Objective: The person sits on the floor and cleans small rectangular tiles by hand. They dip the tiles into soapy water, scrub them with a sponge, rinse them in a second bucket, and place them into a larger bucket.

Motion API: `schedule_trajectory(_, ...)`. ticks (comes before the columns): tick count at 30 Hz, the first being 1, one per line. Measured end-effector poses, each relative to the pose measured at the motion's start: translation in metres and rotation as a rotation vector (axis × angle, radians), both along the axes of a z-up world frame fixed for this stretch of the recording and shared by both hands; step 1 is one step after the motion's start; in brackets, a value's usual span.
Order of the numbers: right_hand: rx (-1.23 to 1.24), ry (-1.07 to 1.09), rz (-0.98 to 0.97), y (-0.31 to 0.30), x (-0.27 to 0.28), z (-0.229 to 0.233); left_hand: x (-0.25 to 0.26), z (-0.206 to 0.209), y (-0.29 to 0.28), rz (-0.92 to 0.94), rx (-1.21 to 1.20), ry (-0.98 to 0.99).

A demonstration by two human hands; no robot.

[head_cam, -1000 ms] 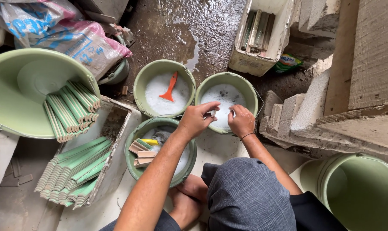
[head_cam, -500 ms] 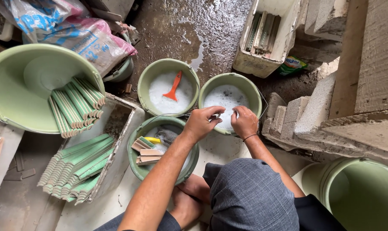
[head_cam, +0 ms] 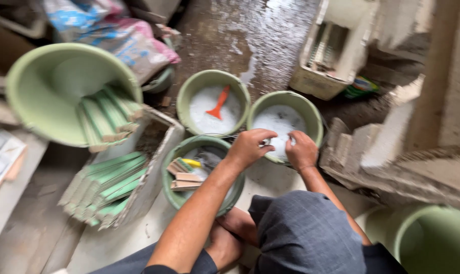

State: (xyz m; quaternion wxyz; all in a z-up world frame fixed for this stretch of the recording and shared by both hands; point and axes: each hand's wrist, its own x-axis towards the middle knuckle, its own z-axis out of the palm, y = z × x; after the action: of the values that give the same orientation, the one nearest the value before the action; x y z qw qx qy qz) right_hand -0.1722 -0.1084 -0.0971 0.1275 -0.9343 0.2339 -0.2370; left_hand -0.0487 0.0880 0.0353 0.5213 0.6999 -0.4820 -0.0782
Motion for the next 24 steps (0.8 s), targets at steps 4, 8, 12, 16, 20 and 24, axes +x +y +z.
schedule_trajectory(4,-0.009,-0.025,0.071,-0.001,-0.006,-0.006,0.007,0.024,0.021,0.139,0.011,-0.226)
schedule_trajectory(8,-0.098,0.081,-0.021,0.001,-0.007,-0.016,0.028,0.057,0.055,0.342,-0.082,-0.424)
schedule_trajectory(12,-0.090,0.141,-0.082,0.003,-0.010,-0.021,0.049,0.111,0.109,0.487,-0.169,-0.530)
schedule_trajectory(16,-0.118,0.129,-0.059,0.004,-0.008,-0.013,0.067,0.166,0.186,0.663,-0.153,-0.625)
schedule_trajectory(20,0.179,0.293,-0.068,0.012,-0.003,0.013,0.083,0.189,0.263,0.861,-0.067,-0.800)
schedule_trajectory(24,0.192,0.309,-0.083,0.014,-0.003,0.019,0.092,0.170,0.314,1.013,0.087,-0.927)
